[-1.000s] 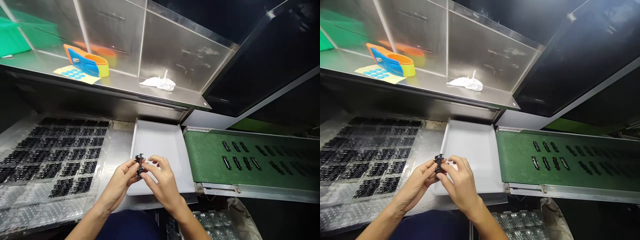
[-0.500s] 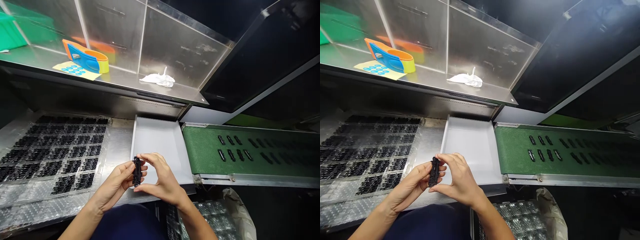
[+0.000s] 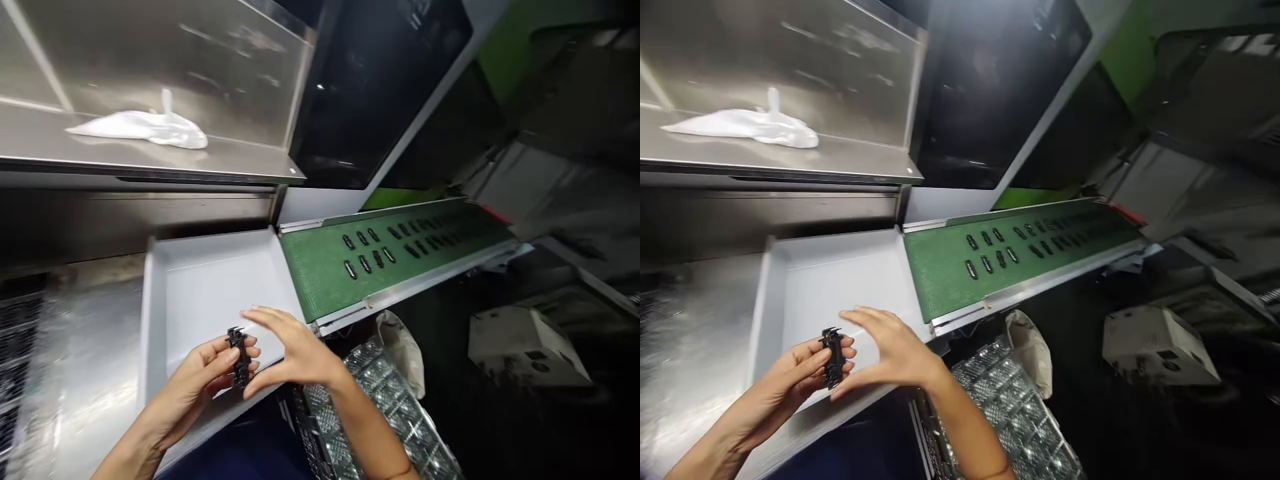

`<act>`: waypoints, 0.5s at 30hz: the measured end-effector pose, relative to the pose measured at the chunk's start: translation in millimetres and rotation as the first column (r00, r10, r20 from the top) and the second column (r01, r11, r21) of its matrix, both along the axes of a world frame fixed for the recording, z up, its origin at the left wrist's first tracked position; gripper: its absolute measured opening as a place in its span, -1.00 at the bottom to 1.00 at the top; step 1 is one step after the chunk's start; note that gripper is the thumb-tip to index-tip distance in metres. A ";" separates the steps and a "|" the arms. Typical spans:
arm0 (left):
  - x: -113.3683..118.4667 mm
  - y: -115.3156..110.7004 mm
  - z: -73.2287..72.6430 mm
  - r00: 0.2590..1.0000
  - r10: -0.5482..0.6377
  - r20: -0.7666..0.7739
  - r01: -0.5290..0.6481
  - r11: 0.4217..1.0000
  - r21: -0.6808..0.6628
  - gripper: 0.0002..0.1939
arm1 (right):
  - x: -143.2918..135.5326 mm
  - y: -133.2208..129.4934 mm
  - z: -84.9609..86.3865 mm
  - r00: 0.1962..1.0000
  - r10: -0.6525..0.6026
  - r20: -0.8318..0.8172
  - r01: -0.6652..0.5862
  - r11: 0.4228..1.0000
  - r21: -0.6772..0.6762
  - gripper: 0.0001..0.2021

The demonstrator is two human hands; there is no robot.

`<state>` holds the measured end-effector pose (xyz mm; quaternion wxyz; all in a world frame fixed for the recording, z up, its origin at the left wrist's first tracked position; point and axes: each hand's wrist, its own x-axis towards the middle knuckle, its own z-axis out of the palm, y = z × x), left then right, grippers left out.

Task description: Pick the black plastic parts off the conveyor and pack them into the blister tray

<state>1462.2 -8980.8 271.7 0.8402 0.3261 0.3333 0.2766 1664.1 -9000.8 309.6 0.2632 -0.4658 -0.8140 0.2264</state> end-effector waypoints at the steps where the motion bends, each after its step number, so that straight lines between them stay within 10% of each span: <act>1: 11.6 1.8 -0.3 1.000 -0.002 0.016 0.002 1.000 -0.019 -0.62 | 22.4 7.4 -0.2 0.988 -0.147 0.039 0.148 0.989 -0.021 -0.23; 4: 43.4 4.0 0.2 0.995 0.026 0.097 -0.019 0.997 -0.079 -0.67 | 97.6 31.4 -1.2 0.686 -0.706 0.174 0.706 0.704 0.075 -0.66; 7: 63.4 4.6 1.7 0.987 0.044 0.153 -0.023 0.991 -0.132 -0.73 | 157.9 49.8 -2.8 0.460 -0.861 0.217 0.859 0.493 0.135 -0.72; 11: 67.7 8.3 3.1 0.972 0.081 0.220 -0.055 0.991 -0.118 -0.77 | 169.7 50.5 3.8 0.547 -0.798 0.252 0.807 0.583 0.093 -0.79; 15: 49.7 12.6 0.8 0.989 0.053 0.136 -0.057 0.998 0.029 -0.75 | 111.1 21.4 25.2 0.895 -0.390 0.214 0.412 0.909 -0.065 -0.80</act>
